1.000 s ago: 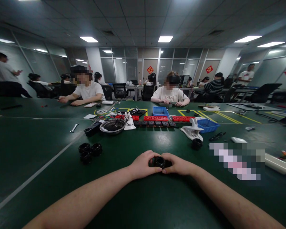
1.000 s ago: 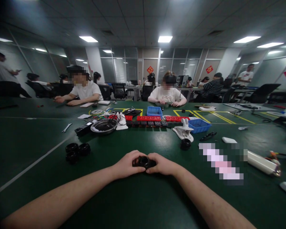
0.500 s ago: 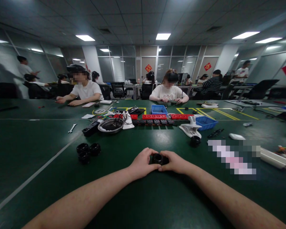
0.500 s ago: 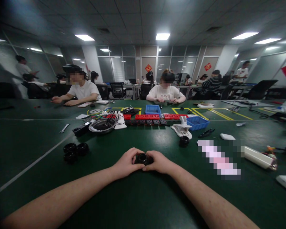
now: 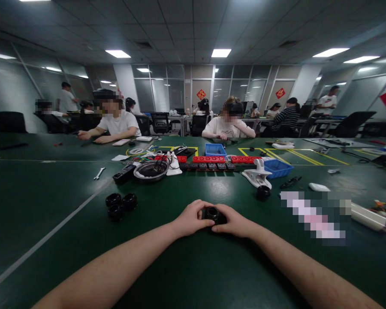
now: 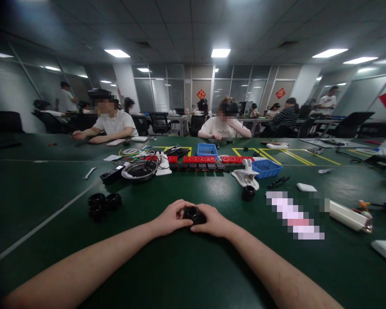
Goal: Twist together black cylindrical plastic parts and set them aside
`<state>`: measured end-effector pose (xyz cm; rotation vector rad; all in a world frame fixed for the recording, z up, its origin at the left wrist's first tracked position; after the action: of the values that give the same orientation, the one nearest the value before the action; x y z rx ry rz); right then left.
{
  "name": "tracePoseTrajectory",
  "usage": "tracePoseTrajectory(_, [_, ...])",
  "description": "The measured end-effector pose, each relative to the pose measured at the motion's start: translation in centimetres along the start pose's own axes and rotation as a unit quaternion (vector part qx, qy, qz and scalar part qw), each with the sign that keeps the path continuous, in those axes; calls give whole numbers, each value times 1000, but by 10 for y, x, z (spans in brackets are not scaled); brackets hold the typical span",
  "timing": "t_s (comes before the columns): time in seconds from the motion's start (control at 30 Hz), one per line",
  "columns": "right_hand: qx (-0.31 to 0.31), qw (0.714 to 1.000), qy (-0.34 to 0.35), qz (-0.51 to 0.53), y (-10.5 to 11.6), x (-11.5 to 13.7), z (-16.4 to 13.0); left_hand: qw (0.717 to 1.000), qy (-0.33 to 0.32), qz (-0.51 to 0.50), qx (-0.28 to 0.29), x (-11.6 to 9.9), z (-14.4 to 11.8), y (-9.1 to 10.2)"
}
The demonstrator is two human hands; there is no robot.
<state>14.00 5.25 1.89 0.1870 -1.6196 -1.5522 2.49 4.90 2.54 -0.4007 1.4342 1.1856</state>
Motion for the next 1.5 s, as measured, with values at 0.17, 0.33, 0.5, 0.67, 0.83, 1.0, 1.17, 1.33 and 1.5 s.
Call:
tracePoseTrajectory(0.17, [68,992,10,104,1,-3,0,1000,-3,-14,21,1,0,-1])
tracePoseTrajectory(0.33, [70,989,-7,127,0,-3,1,1000,-9,-14,17,2,1,-1])
tracePoseTrajectory(0.5, [59,989,-44,132,-3,-9,0,1000,-3,-9,4,-1,0,-2])
tracePoseTrajectory(0.67, [10,995,-103,12,-4,-10,0,998,25,17,-50,-1,-3,-4])
tracePoseTrajectory(0.83, [-56,968,-161,-185,-1,4,-1,987,39,66,-139,2,-7,-1])
tracePoseTrajectory(1.0, [-72,973,-113,-187,-1,6,-1,993,39,44,-104,3,-3,0])
tracePoseTrajectory(1.17, [-7,1000,-14,-17,-2,-3,1,1000,14,-10,-13,5,2,-2])
tracePoseTrajectory(1.33, [52,996,8,74,1,-5,1,1000,1,-1,3,3,3,-2])
tracePoseTrajectory(1.5, [63,994,1,93,1,-6,1,1000,-3,4,5,1,2,-2])
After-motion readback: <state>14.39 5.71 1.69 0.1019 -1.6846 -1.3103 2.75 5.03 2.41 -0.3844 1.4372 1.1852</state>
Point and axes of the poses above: each hand's wrist, its own z-axis towards the middle knuckle, its own y-axis out of the back of the hand, x = y × z, the point moved 6 cm from there along z, towards the middle knuckle, and after that the axes turned 10 degrees about -z, right-handed, at the moved point
